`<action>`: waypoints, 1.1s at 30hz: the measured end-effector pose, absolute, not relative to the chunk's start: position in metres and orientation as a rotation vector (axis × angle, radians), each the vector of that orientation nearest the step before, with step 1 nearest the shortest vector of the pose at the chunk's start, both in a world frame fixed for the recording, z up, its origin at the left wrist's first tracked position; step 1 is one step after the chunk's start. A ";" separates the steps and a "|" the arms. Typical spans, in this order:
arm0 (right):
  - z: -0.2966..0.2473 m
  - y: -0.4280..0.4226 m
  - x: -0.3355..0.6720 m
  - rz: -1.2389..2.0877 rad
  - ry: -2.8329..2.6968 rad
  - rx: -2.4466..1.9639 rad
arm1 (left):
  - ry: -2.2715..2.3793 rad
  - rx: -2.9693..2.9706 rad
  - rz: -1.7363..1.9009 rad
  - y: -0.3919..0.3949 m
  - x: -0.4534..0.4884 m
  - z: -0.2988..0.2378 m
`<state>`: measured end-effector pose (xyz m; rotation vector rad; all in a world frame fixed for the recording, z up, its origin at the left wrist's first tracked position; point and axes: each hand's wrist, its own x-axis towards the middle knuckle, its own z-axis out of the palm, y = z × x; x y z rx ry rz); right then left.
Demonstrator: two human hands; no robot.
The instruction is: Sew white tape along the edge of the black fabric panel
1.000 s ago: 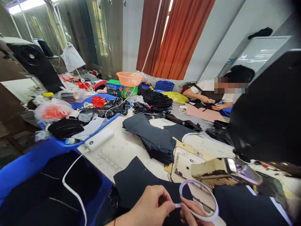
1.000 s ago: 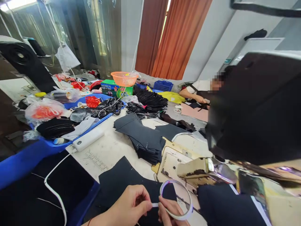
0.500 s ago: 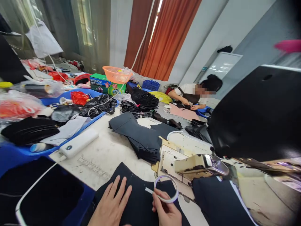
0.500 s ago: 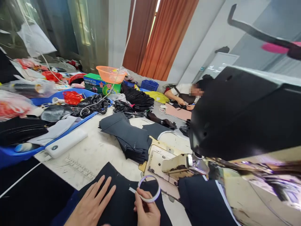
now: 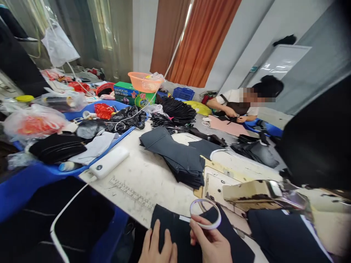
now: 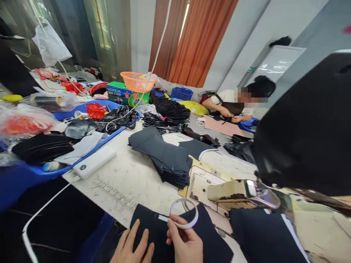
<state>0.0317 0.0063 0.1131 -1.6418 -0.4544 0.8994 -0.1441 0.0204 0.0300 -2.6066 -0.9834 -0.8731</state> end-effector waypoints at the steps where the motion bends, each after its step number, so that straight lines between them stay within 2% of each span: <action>1: 0.114 0.013 0.022 0.916 -0.462 -1.638 | -0.979 -2.639 -0.821 0.019 -0.145 0.031; 7: 0.106 0.044 -0.020 0.891 -0.458 -1.651 | -0.847 -2.749 -0.589 0.049 -0.170 0.058; 16: 0.081 0.042 -0.022 0.597 -0.898 -1.754 | -0.824 -2.744 -0.835 0.074 -0.178 0.075; 22: 0.083 0.045 -0.024 0.547 -0.983 -1.786 | -0.724 -2.828 -0.701 0.079 -0.185 0.076; 33: 0.080 0.043 -0.027 0.411 -1.113 -1.817 | -0.732 -2.782 -0.874 0.084 -0.177 0.072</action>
